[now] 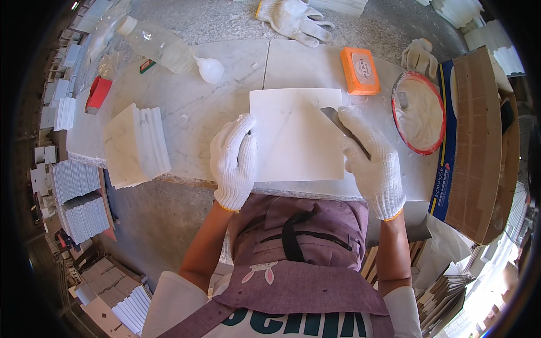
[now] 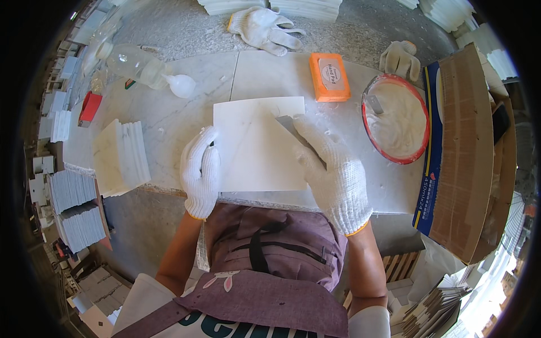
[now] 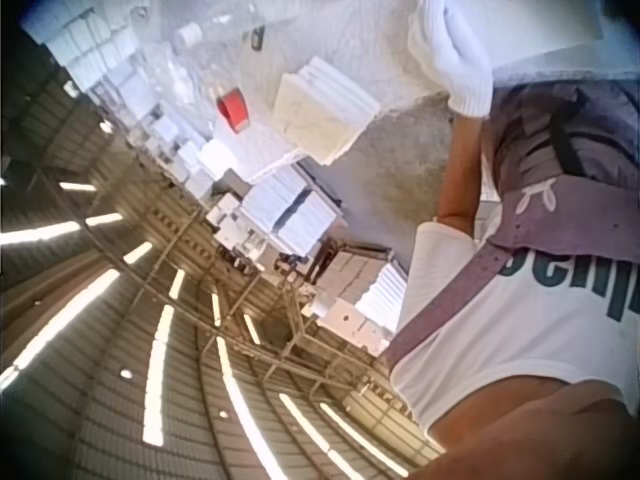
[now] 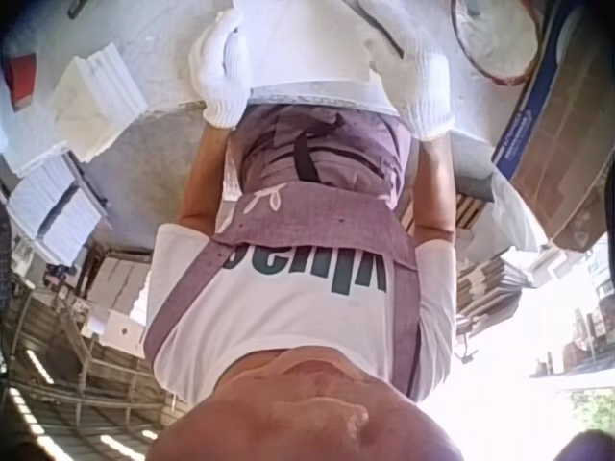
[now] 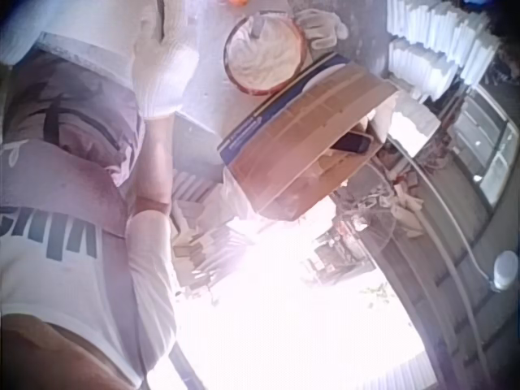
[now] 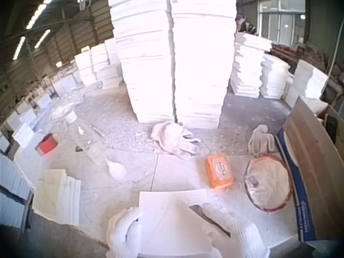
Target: The person puts on gloves and scrapes the surface of white foam tiles with a utility knife, then stacks the tiles. The person repeats this process for multiple tiles.
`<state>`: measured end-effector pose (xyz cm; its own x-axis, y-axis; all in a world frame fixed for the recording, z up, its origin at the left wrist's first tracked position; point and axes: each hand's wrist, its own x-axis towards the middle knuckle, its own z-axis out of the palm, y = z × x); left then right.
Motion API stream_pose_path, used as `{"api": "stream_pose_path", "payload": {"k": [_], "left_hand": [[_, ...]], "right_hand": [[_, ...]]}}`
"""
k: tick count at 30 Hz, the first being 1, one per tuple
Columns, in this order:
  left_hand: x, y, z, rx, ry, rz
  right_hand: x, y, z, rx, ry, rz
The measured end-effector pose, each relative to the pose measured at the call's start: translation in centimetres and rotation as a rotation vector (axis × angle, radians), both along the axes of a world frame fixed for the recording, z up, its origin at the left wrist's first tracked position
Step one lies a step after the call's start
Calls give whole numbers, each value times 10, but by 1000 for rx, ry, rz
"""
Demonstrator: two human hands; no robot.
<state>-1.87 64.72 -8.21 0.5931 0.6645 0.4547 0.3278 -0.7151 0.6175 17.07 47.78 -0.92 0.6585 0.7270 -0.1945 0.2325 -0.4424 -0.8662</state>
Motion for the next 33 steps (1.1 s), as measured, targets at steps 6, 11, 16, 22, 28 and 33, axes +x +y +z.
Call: {"api": "stream_pose_path", "payload": {"k": [6, 11, 16, 22, 28, 33], "left_hand": [[0, 2, -6, 28, -19, 13], [0, 2, -6, 33, -12, 15], [-1, 3, -6, 43, -25, 5], [0, 0, -1, -7, -10, 0], [0, 2, -4, 43, -10, 4], [0, 1, -2, 18, -5, 7]], "right_hand": [[1, 11, 3, -100, -327, 118], [1, 22, 3, -211, -361, 133], [4, 24, -4, -132, -392, 128], [4, 27, -4, -121, -473, 154], [-3, 17, 3, -304, -540, 230], [5, 10, 1, -143, -451, 211]]}}
